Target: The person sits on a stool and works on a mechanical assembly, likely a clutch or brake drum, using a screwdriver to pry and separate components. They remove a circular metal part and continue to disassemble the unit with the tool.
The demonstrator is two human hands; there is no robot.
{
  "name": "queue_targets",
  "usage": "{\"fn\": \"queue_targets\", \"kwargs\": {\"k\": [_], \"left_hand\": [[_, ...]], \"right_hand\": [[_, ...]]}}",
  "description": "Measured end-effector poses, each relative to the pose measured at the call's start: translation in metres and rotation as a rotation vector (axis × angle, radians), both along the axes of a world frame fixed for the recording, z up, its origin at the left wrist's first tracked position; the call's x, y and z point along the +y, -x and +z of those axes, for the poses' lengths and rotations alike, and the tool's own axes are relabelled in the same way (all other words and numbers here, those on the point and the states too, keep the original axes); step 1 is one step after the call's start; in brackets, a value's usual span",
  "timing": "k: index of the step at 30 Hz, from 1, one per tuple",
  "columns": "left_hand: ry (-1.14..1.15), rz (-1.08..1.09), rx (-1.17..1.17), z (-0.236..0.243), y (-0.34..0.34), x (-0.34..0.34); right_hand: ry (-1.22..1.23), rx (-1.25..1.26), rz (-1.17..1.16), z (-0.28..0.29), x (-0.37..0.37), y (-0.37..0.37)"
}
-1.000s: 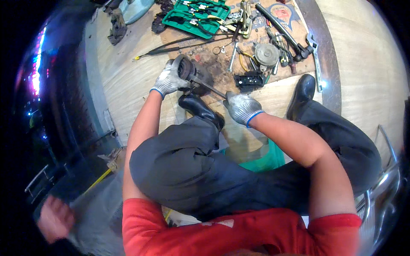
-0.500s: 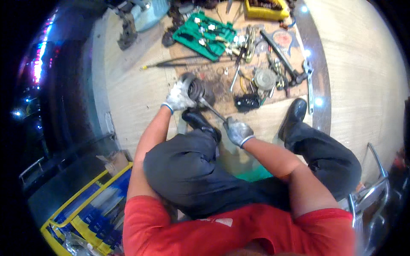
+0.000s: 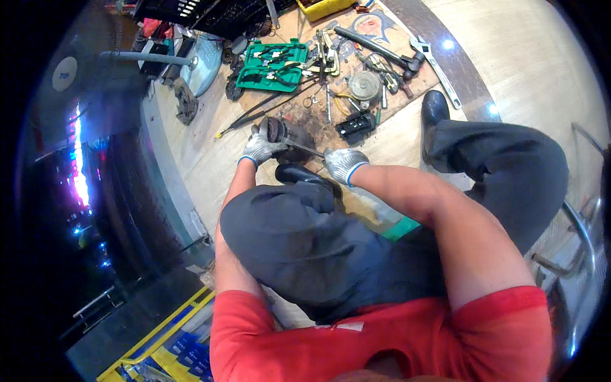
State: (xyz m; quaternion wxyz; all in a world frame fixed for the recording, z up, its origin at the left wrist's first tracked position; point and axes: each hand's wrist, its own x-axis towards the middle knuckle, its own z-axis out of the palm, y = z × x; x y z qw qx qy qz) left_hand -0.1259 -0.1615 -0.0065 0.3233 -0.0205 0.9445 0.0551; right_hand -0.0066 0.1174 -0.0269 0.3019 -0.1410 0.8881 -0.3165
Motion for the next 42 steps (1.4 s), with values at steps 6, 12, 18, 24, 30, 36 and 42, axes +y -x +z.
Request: {"fn": "queue_targets", "kwargs": {"k": [6, 12, 18, 24, 30, 36, 42], "left_hand": [[-0.487, 0.184, 0.099, 0.003, -0.016, -0.033], [-0.646, 0.684, 0.338, 0.013, -0.010, -0.012], [0.107, -0.443, 0.375, -0.051, 0.002, -0.037], [-0.048, 0.280, 0.248, -0.027, 0.023, 0.017], [-0.097, 0.219, 0.359, -0.055, 0.018, -0.032], [-0.091, -0.210, 0.340, -0.038, 0.018, -0.027], [0.171, 0.304, 0.288, -0.023, 0.018, -0.025]], "right_hand": [[0.008, 0.008, 0.016, 0.013, -0.003, 0.004], [-0.013, 0.011, -0.033, -0.008, 0.003, 0.004], [-0.050, 0.008, 0.075, -0.004, -0.006, 0.004], [0.015, -0.097, 0.067, -0.008, 0.005, 0.011], [0.042, -0.192, 0.137, 0.021, 0.002, 0.018], [-0.002, -0.229, 0.088, 0.037, 0.011, 0.016], [0.023, -0.238, 0.133, 0.053, 0.002, 0.017]]}}
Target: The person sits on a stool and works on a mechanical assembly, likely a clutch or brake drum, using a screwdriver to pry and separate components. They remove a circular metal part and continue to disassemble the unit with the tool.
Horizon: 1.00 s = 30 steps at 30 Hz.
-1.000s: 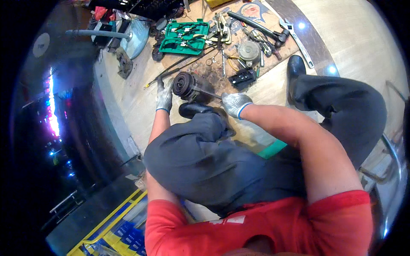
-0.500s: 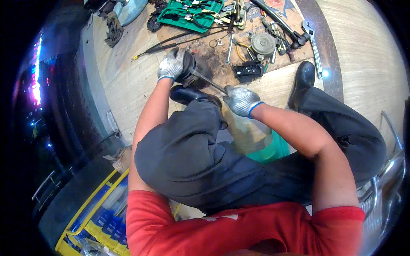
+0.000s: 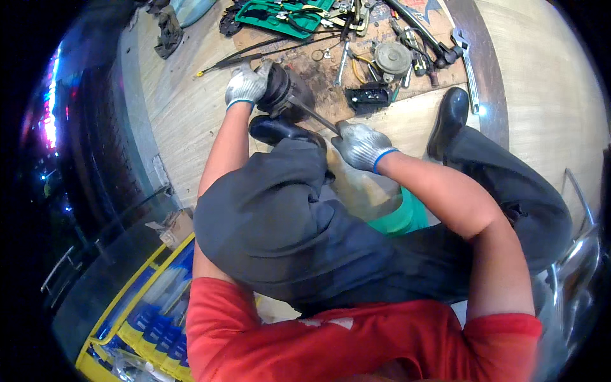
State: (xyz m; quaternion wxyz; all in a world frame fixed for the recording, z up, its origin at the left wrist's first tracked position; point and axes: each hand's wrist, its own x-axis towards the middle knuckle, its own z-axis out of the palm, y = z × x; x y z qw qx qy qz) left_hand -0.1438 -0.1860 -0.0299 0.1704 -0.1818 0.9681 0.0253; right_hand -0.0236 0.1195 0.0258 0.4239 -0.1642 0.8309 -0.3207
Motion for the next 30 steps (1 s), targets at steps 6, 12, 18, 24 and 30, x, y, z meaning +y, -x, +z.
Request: {"fn": "queue_targets", "kwargs": {"k": [6, 12, 18, 24, 30], "left_hand": [[-0.164, -0.095, 0.032, -0.012, -0.011, 0.010], [-0.260, -0.241, 0.125, -0.030, -0.017, -0.017], [-0.268, -0.423, 0.113, -0.014, -0.017, -0.010], [-0.264, -0.340, 0.084, -0.004, -0.018, -0.004], [-0.291, -0.331, 0.104, -0.008, -0.018, -0.007]], "right_hand": [[-0.023, 0.040, -0.031, -0.019, 0.001, 0.001], [-0.024, 0.110, -0.009, -0.026, -0.006, 0.000], [-0.018, 0.149, -0.019, -0.032, -0.008, -0.004], [-0.013, 0.169, -0.035, -0.037, -0.013, -0.008], [-0.012, 0.148, -0.050, -0.036, -0.013, -0.006]]}}
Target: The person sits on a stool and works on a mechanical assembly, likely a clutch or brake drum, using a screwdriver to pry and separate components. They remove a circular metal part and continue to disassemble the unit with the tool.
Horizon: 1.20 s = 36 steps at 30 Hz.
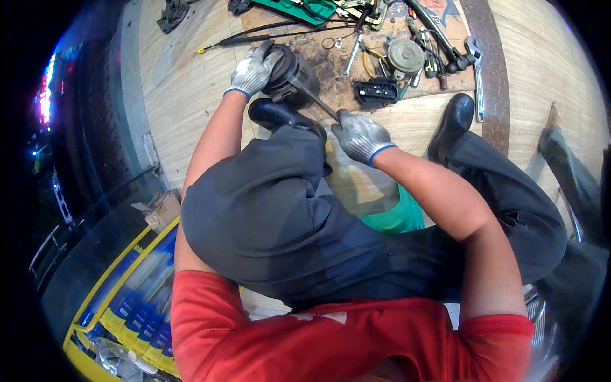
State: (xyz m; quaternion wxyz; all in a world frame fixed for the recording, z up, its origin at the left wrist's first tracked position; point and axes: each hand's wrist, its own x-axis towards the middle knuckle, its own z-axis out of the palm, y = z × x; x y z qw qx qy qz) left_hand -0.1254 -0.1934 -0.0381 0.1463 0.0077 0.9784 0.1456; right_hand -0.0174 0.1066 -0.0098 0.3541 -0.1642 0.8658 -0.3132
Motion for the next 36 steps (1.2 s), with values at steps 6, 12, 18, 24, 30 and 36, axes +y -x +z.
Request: {"fn": "queue_targets", "kwargs": {"k": [6, 12, 18, 24, 30, 36], "left_hand": [[-0.029, 0.043, 0.036, -0.003, 0.000, -0.001], [-0.040, 0.088, -0.025, -0.003, 0.003, 0.002], [-0.050, 0.076, 0.029, -0.010, 0.002, -0.003], [-0.209, 0.225, 0.023, -0.023, -0.005, -0.025], [-0.283, 0.327, -0.088, -0.007, 0.000, -0.004], [-0.301, 0.248, -0.036, 0.005, -0.005, 0.012]], "right_hand": [[0.002, 0.008, -0.020, -0.001, -0.001, -0.003], [0.012, -0.044, -0.032, -0.009, 0.000, -0.006], [-0.109, -0.181, -0.103, -0.002, 0.002, -0.008], [-0.170, -0.197, -0.090, -0.008, -0.003, -0.015], [-0.210, -0.147, -0.109, -0.010, 0.003, -0.016], [-0.191, -0.151, -0.083, -0.032, 0.007, -0.027]]}}
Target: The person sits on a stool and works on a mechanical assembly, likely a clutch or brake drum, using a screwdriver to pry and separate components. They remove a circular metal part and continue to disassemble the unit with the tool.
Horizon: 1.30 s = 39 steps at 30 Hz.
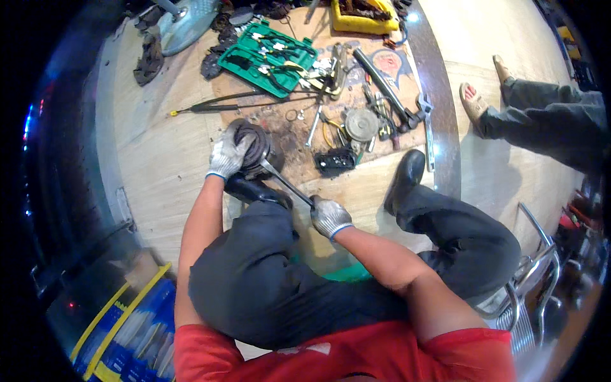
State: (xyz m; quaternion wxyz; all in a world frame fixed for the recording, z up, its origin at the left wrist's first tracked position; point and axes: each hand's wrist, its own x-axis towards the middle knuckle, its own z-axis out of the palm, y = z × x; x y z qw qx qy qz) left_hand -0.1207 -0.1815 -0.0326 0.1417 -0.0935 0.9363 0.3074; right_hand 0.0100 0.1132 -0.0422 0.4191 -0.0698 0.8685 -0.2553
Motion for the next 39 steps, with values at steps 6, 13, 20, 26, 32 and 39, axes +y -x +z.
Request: {"fn": "queue_targets", "kwargs": {"k": [6, 13, 20, 26, 32, 39], "left_hand": [[0.060, -0.071, -0.021, 0.001, 0.003, 0.004], [0.082, -0.099, -0.039, -0.022, 0.018, -0.014], [0.132, 0.054, 0.020, -0.020, 0.004, -0.014], [0.323, 0.077, 0.069, 0.004, 0.004, 0.027], [0.672, -0.529, 0.268, -0.083, 0.011, -0.042], [0.435, -0.203, 0.119, -0.082, -0.005, -0.046]], "right_hand": [[-0.001, -0.001, -0.030, 0.002, 0.003, -0.003], [0.015, 0.071, 0.003, -0.012, 0.003, 0.000], [0.077, 0.100, -0.042, 0.004, 0.003, 0.003], [0.083, 0.086, -0.042, -0.006, 0.008, 0.005], [0.095, 0.109, -0.011, 0.001, 0.004, 0.005], [0.134, 0.092, 0.005, -0.006, 0.000, -0.008]]}}
